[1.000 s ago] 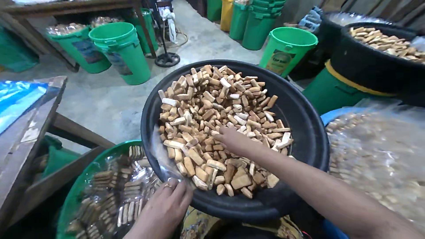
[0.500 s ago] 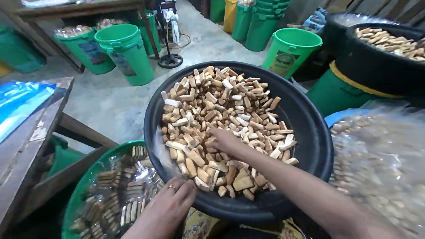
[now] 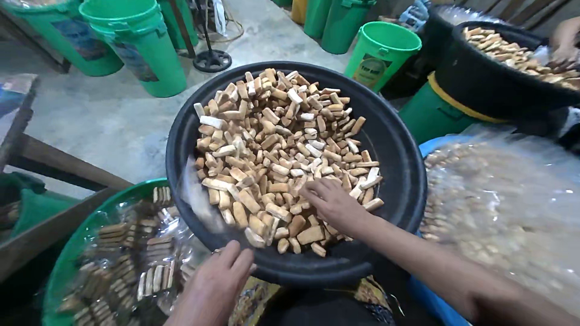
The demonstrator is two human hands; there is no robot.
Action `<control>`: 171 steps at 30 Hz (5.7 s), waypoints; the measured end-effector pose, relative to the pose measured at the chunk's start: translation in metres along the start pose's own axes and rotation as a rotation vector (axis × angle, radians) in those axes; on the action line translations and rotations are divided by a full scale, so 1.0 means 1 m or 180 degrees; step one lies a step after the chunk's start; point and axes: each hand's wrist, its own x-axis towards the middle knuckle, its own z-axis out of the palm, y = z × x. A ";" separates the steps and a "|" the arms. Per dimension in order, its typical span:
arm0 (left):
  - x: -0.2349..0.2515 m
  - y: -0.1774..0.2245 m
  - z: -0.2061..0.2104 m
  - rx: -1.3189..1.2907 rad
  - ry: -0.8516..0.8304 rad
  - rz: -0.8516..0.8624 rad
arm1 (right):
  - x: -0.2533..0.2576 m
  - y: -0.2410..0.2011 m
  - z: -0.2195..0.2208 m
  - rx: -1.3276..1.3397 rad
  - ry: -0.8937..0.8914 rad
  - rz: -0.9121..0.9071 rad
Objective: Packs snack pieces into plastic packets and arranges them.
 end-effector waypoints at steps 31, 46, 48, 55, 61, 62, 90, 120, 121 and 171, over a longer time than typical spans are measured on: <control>0.215 0.040 0.062 -0.3668 0.0785 -0.1617 | 0.016 -0.004 -0.036 0.1987 0.0748 0.1734; 0.243 0.049 0.068 -0.5086 0.1690 -0.1979 | 0.028 -0.022 -0.046 0.3658 0.1528 0.2209; 0.245 0.042 0.068 -0.5225 0.1738 -0.1809 | 0.035 -0.024 -0.047 0.4143 0.1393 0.2220; 0.238 0.009 0.082 -0.4237 0.1140 -0.1056 | 0.034 -0.016 -0.056 0.4122 0.0483 0.1819; 0.232 -0.009 0.043 -0.2335 0.2110 -0.1323 | 0.000 0.002 -0.041 0.1365 -0.1038 0.1904; 0.230 -0.009 0.035 -0.1939 0.1988 -0.1229 | -0.006 0.003 -0.035 0.1210 -0.1441 0.1920; 0.220 0.049 0.064 -0.1686 -0.0885 -0.0595 | 0.017 0.016 -0.091 0.1687 -0.0488 0.2435; 0.230 0.001 0.056 -0.4330 -0.0012 -0.1129 | 0.017 0.013 -0.082 0.2898 0.0970 0.1804; 0.229 0.005 0.058 -0.4202 0.0153 -0.1211 | 0.019 0.009 -0.083 0.2790 0.0950 0.1940; 0.209 -0.070 0.004 -0.4763 0.2572 -0.2222 | 0.135 -0.023 0.029 0.1588 -0.1571 0.1786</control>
